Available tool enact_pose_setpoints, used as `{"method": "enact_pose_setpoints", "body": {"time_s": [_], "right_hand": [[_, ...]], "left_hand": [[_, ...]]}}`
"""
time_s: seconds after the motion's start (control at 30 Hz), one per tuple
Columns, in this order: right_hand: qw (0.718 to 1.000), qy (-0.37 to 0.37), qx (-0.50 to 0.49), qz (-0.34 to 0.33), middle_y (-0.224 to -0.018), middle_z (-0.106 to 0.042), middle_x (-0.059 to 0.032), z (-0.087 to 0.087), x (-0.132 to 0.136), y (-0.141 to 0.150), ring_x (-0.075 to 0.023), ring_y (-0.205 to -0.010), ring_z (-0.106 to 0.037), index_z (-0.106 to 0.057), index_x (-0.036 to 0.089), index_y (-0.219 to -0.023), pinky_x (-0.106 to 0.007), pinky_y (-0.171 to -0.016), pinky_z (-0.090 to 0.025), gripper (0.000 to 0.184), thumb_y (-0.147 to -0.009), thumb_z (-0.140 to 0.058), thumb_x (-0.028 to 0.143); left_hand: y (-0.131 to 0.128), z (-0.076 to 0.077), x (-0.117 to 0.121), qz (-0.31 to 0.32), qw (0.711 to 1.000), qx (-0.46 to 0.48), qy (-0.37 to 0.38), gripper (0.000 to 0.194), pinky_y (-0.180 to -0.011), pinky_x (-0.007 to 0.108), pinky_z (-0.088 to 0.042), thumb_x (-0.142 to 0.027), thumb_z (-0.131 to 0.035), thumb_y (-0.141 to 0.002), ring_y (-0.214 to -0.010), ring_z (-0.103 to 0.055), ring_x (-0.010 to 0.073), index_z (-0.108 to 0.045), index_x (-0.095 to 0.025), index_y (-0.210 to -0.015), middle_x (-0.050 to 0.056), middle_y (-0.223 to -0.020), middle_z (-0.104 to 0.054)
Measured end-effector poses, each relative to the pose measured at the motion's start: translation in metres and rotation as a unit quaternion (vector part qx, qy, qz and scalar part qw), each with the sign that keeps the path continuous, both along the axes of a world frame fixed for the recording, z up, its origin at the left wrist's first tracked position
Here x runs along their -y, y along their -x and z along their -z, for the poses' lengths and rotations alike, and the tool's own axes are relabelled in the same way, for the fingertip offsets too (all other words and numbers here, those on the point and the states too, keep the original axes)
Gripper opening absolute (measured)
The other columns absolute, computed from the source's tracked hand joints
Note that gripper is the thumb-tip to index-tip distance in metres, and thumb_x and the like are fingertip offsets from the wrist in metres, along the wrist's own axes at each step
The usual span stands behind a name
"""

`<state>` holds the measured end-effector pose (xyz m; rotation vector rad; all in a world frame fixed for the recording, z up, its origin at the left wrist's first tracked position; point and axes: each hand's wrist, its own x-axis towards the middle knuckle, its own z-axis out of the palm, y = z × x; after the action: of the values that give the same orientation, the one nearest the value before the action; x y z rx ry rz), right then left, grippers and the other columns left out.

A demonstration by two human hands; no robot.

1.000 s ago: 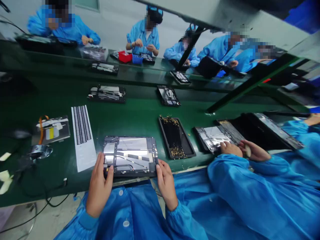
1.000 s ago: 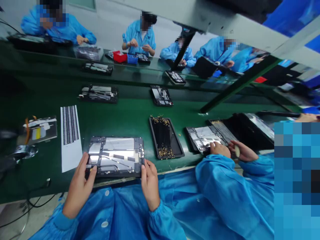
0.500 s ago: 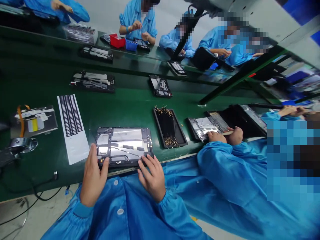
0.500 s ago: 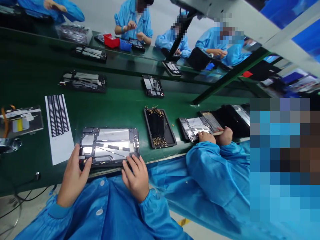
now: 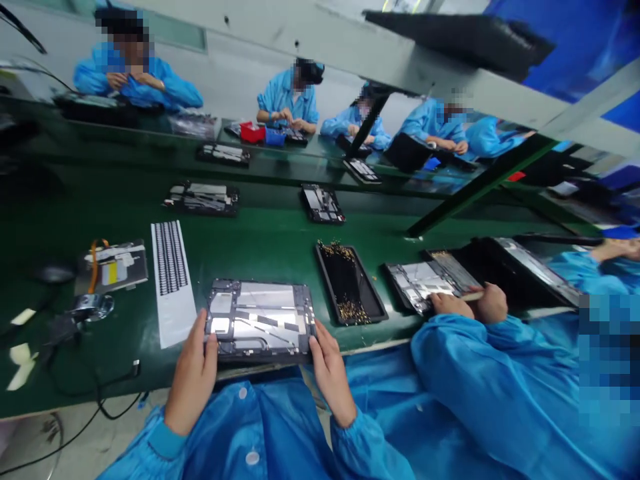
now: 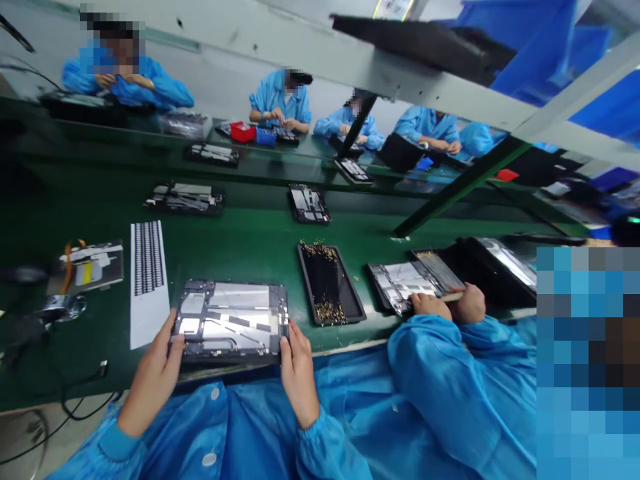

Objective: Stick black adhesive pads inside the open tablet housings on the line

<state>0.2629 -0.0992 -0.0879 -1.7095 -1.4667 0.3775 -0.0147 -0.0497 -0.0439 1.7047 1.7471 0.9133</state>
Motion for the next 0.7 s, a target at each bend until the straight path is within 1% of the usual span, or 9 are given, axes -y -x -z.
{"method": "enact_pose_setpoints", "body": {"time_s": [0.07, 0.13, 0.2, 0.27, 0.33, 0.4, 0.57, 0.63, 0.7], "right_hand": [[1.000, -0.017, 0.003, 0.000, -0.136, -0.062, -0.0149, -0.009, 0.000, -0.004, -0.0270, -0.128, -0.057, -0.059, 0.017, -0.137, -0.049, -0.105, -0.048, 0.040, -0.103, -0.044, 0.033], [0.999, -0.034, 0.014, -0.010, -0.132, -0.064, -0.0142, -0.026, -0.017, -0.014, -0.0274, -0.124, -0.059, -0.061, 0.018, -0.134, -0.049, -0.104, -0.048, 0.038, -0.102, -0.045, 0.034], [0.999, -0.010, 0.026, -0.038, -0.126, -0.067, -0.0134, -0.045, -0.056, -0.025, -0.0271, -0.118, -0.061, -0.065, 0.019, -0.127, -0.047, -0.103, -0.048, 0.037, -0.101, -0.044, 0.035], [0.996, 0.055, 0.033, -0.068, -0.116, -0.071, -0.0128, -0.059, -0.109, -0.030, -0.0258, -0.111, -0.064, -0.069, 0.018, -0.120, -0.042, -0.100, -0.050, 0.037, -0.101, -0.042, 0.034], [0.991, 0.101, 0.038, -0.075, -0.105, -0.073, -0.0134, -0.067, -0.163, -0.029, -0.0253, -0.106, -0.067, -0.072, 0.014, -0.111, -0.037, -0.096, -0.051, 0.036, -0.098, -0.042, 0.030], [0.989, 0.126, 0.044, -0.071, -0.096, -0.075, -0.0137, -0.068, -0.202, -0.024, -0.0256, -0.100, -0.069, -0.075, 0.013, -0.101, -0.034, -0.090, -0.052, 0.033, -0.095, -0.045, 0.026], [0.974, 0.202, 0.056, -0.088, -0.076, -0.073, -0.0100, -0.067, -0.235, -0.022, -0.0260, -0.082, -0.072, -0.073, 0.017, -0.071, -0.033, -0.078, -0.053, 0.013, -0.080, -0.065, 0.022], [0.970, 0.211, 0.049, -0.107, -0.084, -0.073, -0.0113, -0.074, -0.253, -0.016, -0.0268, -0.091, -0.071, -0.074, 0.017, -0.073, -0.034, -0.087, -0.051, 0.004, -0.076, -0.071, 0.018], [0.967, 0.216, 0.026, -0.135, -0.098, -0.072, -0.0115, -0.082, -0.289, 0.005, -0.0255, -0.102, -0.068, -0.075, 0.016, -0.085, -0.035, -0.095, -0.049, 0.007, -0.079, -0.073, 0.019]], "left_hand": [[0.001, -0.007, 0.003, -0.001, 1.000, 0.007, -0.015, 0.056, -0.114, 0.045, -0.043, -0.043, -0.039, -0.100, -0.139, -0.047, 0.0256, -0.038, -0.021, -0.151, 0.013, -0.152, -0.047], [0.001, -0.016, -0.009, -0.001, 0.999, 0.018, -0.032, 0.055, -0.114, 0.045, -0.043, -0.041, -0.041, -0.100, -0.140, -0.046, 0.0250, -0.037, -0.023, -0.151, 0.011, -0.154, -0.045], [-0.002, -0.025, -0.039, 0.000, 0.999, 0.020, -0.039, 0.055, -0.117, 0.044, -0.039, -0.040, -0.040, -0.100, -0.143, -0.041, 0.0248, -0.035, -0.023, -0.152, 0.011, -0.156, -0.042], [-0.008, -0.031, -0.082, -0.003, 1.000, 0.007, -0.024, 0.055, -0.119, 0.045, -0.035, -0.035, -0.040, -0.100, -0.145, -0.038, 0.0253, -0.033, -0.019, -0.152, 0.014, -0.157, -0.040], [-0.016, -0.032, -0.126, -0.015, 1.000, -0.005, -0.019, 0.051, -0.118, 0.047, -0.036, -0.028, -0.041, -0.099, -0.142, -0.042, 0.0274, -0.039, -0.013, -0.148, 0.019, -0.152, -0.044], [-0.023, -0.028, -0.161, -0.027, 0.999, -0.015, -0.014, 0.045, -0.111, 0.051, -0.043, -0.030, -0.050, -0.098, -0.132, -0.052, 0.0285, -0.048, -0.013, -0.140, 0.019, -0.143, -0.052], [-0.015, -0.012, -0.202, -0.049, 0.998, -0.031, -0.010, 0.038, -0.091, 0.045, -0.055, -0.040, -0.061, -0.093, -0.108, -0.062, 0.0217, -0.058, -0.018, -0.124, 0.009, -0.125, -0.060], [0.001, -0.013, -0.222, -0.075, 0.997, -0.034, -0.017, 0.038, -0.092, 0.045, -0.054, -0.039, -0.061, -0.093, -0.109, -0.062, 0.0222, -0.058, -0.018, -0.124, 0.010, -0.126, -0.060], [0.023, -0.019, -0.252, -0.119, 0.992, -0.036, -0.029, 0.039, -0.094, 0.047, -0.053, -0.039, -0.060, -0.093, -0.112, -0.060, 0.0232, -0.057, -0.018, -0.126, 0.010, -0.130, -0.058]]}}
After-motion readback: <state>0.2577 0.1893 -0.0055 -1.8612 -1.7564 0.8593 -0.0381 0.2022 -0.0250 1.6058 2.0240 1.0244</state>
